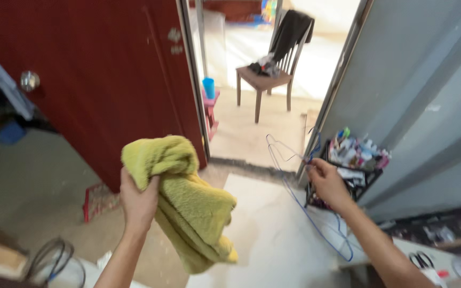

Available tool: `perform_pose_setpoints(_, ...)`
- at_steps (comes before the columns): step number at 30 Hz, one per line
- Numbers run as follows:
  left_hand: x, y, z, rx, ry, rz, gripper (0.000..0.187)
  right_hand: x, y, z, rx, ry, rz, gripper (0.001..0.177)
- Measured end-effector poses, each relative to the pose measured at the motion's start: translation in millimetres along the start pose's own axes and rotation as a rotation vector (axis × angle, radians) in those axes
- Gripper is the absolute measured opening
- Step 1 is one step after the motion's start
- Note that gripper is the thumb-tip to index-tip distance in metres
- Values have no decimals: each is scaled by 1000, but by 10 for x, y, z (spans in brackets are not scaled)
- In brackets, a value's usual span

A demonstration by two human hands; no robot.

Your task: The person installs a red wall-mounted fan by adjusting its position and plugging it into a wall socket, then turns it on. Afterwards, they remove a yellow towel from a hanger, fold it, and place it on a desk.

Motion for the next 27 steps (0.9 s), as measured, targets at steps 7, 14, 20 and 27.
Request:
perform_pose_setpoints(7,-454,-1530,640,-158,127,-208,44,450,-744,-1222,-75,34,42,30)
perform_pose_setpoints(14,-1417,-2614,889,-158,244,-356,45,955,-1610,-1718,-18,-165,142,31)
perform_pose_setpoints(20,-2181,-3451,868,-132,280,-397,51,1465,-2595,-1779,2,-205,226,32)
perform_pose_setpoints(27,-3152,-4520,917,-155,339,-352,52,2255,-4061,-1699,64,-313,211,30)
Point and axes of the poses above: each hand's wrist, its own y-axis away from the middle knuckle, its own x-axis out of the back of the hand, z = x × y, the point moved 8 cm from there along -y, towards the middle knuckle, and after that the axes turned 12 degrees about -z, right-handed, at the moved point
